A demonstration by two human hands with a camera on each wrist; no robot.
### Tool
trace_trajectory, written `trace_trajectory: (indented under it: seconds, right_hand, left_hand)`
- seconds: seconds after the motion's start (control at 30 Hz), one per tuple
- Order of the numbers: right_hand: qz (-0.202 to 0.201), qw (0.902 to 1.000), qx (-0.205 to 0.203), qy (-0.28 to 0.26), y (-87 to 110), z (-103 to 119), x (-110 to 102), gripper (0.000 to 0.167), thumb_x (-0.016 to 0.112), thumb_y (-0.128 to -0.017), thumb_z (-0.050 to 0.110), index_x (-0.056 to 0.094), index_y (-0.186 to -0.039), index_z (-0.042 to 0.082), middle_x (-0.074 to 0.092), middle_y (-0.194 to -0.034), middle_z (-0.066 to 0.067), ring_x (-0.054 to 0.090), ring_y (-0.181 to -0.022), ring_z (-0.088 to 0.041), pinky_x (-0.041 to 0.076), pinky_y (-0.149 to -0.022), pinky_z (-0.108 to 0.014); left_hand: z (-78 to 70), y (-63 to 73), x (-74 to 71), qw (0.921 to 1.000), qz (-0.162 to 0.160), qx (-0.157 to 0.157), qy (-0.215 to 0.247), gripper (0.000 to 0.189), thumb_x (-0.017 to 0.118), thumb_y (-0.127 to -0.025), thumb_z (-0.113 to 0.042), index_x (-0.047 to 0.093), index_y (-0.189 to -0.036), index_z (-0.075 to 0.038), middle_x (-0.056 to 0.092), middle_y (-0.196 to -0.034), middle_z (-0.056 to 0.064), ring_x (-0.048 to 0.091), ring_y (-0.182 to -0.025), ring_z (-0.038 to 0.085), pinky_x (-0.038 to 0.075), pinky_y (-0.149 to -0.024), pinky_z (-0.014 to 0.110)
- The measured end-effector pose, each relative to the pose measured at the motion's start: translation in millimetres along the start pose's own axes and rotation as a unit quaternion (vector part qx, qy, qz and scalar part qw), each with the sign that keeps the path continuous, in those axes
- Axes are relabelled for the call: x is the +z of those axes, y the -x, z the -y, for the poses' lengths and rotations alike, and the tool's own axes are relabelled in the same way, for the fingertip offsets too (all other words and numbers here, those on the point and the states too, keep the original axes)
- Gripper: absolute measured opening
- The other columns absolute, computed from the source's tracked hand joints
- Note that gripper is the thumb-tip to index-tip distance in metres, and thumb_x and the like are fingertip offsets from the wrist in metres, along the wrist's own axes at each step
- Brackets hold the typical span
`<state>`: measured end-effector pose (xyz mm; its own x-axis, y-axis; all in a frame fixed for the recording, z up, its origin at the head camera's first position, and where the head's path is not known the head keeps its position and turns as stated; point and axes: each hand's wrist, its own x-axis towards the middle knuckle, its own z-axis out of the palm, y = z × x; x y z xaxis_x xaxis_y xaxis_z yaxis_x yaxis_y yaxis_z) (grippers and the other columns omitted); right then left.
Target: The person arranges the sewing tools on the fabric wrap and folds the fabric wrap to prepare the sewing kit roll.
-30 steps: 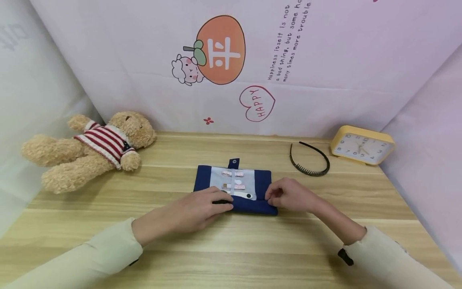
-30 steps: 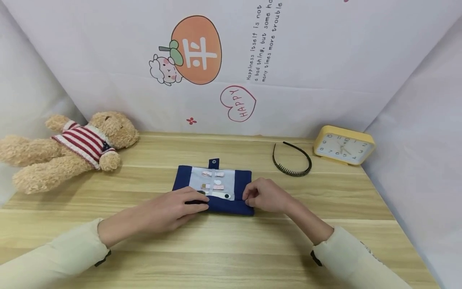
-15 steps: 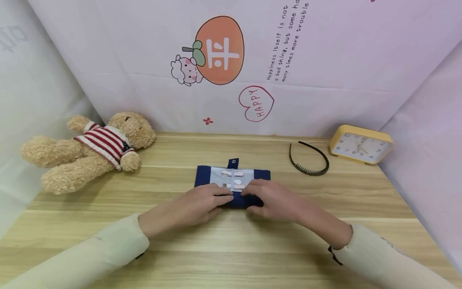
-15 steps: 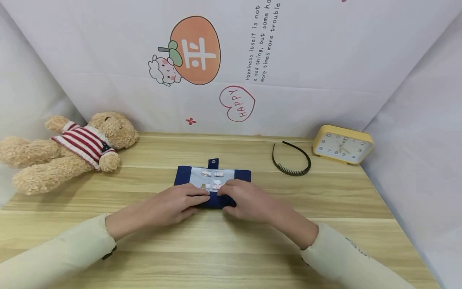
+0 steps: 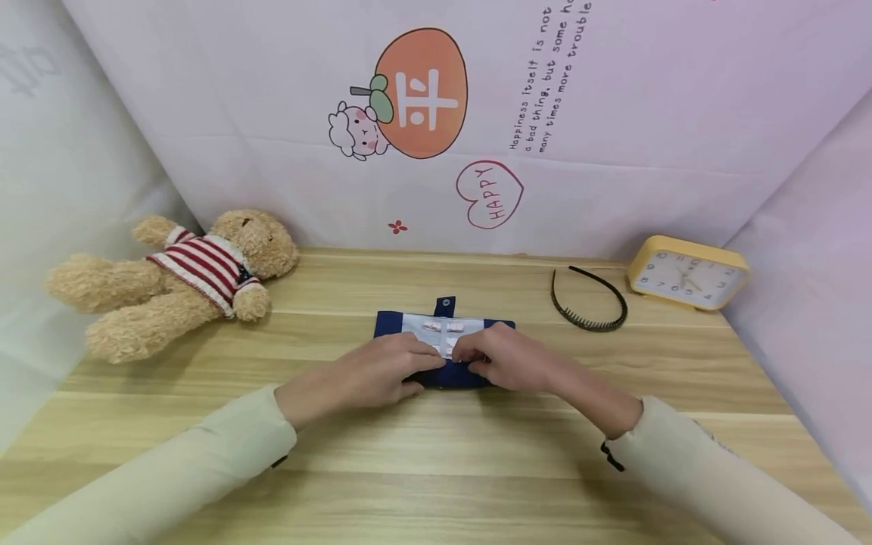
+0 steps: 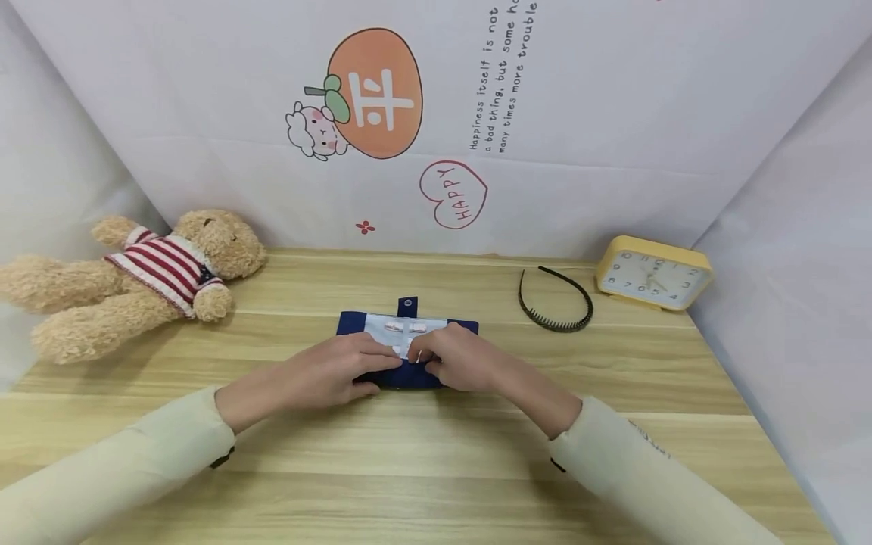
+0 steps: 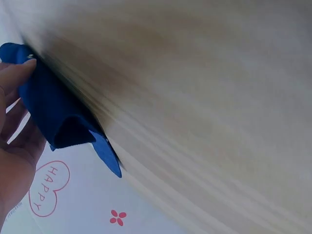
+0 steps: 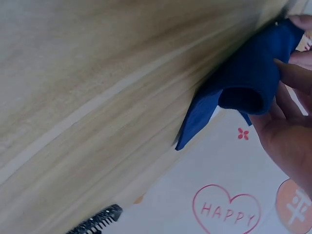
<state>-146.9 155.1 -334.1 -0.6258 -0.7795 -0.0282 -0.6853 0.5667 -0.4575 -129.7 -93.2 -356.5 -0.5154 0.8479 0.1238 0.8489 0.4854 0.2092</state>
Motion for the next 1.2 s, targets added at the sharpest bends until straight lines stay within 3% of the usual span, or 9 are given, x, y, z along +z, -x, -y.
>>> trace_trajectory:
  seconds: [0.13, 0.27, 0.4, 0.53, 0.67, 0.83, 0.97, 1.07, 1.2]
  right_hand:
    - [0.028, 0.9972, 0.013, -0.068, -4.4, -9.0, -5.1, 0.019, 0.066, -0.094, -0.005, 0.073, -0.106, 0.008, 0.072, -0.1, 0.001, 0.066, -0.091, -0.011, 0.055, -0.08, -0.029]
    - [0.044, 0.9923, 0.04, -0.109, -7.0, -12.9, -8.9, 0.021, 0.065, -0.095, -0.005, 0.07, -0.112, 0.005, 0.073, -0.102, -0.003, 0.068, -0.094, -0.013, 0.056, -0.084, -0.031]
    - [0.028, 0.9976, 0.036, -0.052, -6.7, -10.9, -10.6, 0.024, 0.068, -0.095, 0.002, 0.07, -0.119, 0.006, 0.072, -0.109, -0.004, 0.067, -0.101, -0.017, 0.056, -0.089, -0.037]
    - [0.013, 0.9999, -0.001, 0.001, -7.3, -5.8, -9.7, 0.033, 0.076, -0.092, 0.018, 0.069, -0.124, 0.01, 0.068, -0.122, -0.003, 0.063, -0.113, -0.021, 0.051, -0.097, -0.043]
    - [0.008, 0.9995, -0.018, 0.025, -10.5, -1.7, -8.1, 0.041, 0.083, -0.087, 0.029, 0.07, -0.122, 0.012, 0.066, -0.122, -0.003, 0.063, -0.109, -0.02, 0.053, -0.094, -0.04]
    - [0.005, 0.9992, -0.017, 0.036, -17.9, -4.3, -8.5, 0.026, 0.08, -0.09, 0.017, 0.075, -0.114, 0.008, 0.072, -0.11, -0.003, 0.067, -0.097, -0.016, 0.056, -0.083, -0.032]
    - [0.014, 0.9996, -0.018, 0.014, -24.1, -10.1, -9.4, 0.017, 0.071, -0.094, 0.005, 0.077, -0.111, 0.006, 0.075, -0.107, -0.004, 0.07, -0.095, -0.015, 0.057, -0.082, -0.032]
    - [0.02, 0.9995, -0.006, -0.023, -29.3, -15.2, -10.5, 0.017, 0.067, -0.095, -0.002, 0.078, -0.107, 0.005, 0.076, -0.104, -0.003, 0.07, -0.095, -0.014, 0.057, -0.082, -0.03]
    - [0.036, 0.9976, 0.016, -0.056, -36.1, -22.4, -13.8, 0.018, 0.065, -0.096, -0.004, 0.078, -0.106, 0.003, 0.075, -0.101, -0.003, 0.069, -0.092, -0.014, 0.056, -0.081, -0.029]
  left_hand:
    - [2.5, -3.0, 0.7, 0.9999, 0.002, 0.003, -0.009, 0.037, 0.081, -0.088, -0.017, 0.067, -0.121, -0.01, 0.071, -0.118, 0.005, 0.065, -0.109, 0.018, 0.053, -0.094, 0.035]
    - [5.2, -8.0, -2.7, 0.9993, 0.027, -0.02, 0.017, 0.037, 0.079, -0.091, -0.015, 0.067, -0.125, -0.007, 0.07, -0.123, 0.007, 0.065, -0.115, 0.019, 0.052, -0.098, 0.036]
    - [8.3, -11.1, -7.9, 0.9977, 0.043, -0.04, 0.035, 0.041, 0.075, -0.094, -0.015, 0.066, -0.132, -0.005, 0.066, -0.131, 0.009, 0.062, -0.121, 0.022, 0.05, -0.101, 0.037]
    - [11.4, -12.4, -11.6, 0.9969, 0.052, -0.041, 0.041, 0.042, 0.074, -0.094, -0.015, 0.066, -0.134, -0.003, 0.06, -0.133, 0.009, 0.063, -0.113, 0.023, 0.053, -0.094, 0.034]
    - [16.1, -13.8, -12.6, 0.9948, 0.057, -0.051, 0.067, 0.043, 0.074, -0.094, -0.015, 0.065, -0.135, -0.003, 0.057, -0.132, 0.009, 0.06, -0.108, 0.022, 0.052, -0.086, 0.03]
    - [22.3, -14.0, -11.5, 0.9886, 0.058, -0.074, 0.118, 0.044, 0.073, -0.095, -0.015, 0.064, -0.137, -0.004, 0.057, -0.13, 0.007, 0.058, -0.111, 0.021, 0.049, -0.089, 0.032]
    - [23.9, -13.9, -11.4, 0.9842, 0.055, -0.081, 0.147, 0.043, 0.071, -0.096, -0.014, 0.063, -0.137, -0.003, 0.058, -0.129, 0.008, 0.059, -0.115, 0.023, 0.049, -0.094, 0.037]
    - [23.1, -14.2, -10.9, 0.989, 0.046, -0.07, 0.122, 0.043, 0.069, -0.097, -0.015, 0.063, -0.137, -0.003, 0.057, -0.13, 0.008, 0.059, -0.116, 0.022, 0.05, -0.096, 0.037]
    - [19.5, -14.2, -7.9, 0.9997, 0.006, -0.008, 0.02, 0.039, 0.072, -0.096, -0.018, 0.067, -0.132, -0.003, 0.059, -0.128, 0.008, 0.058, -0.114, 0.022, 0.051, -0.095, 0.034]
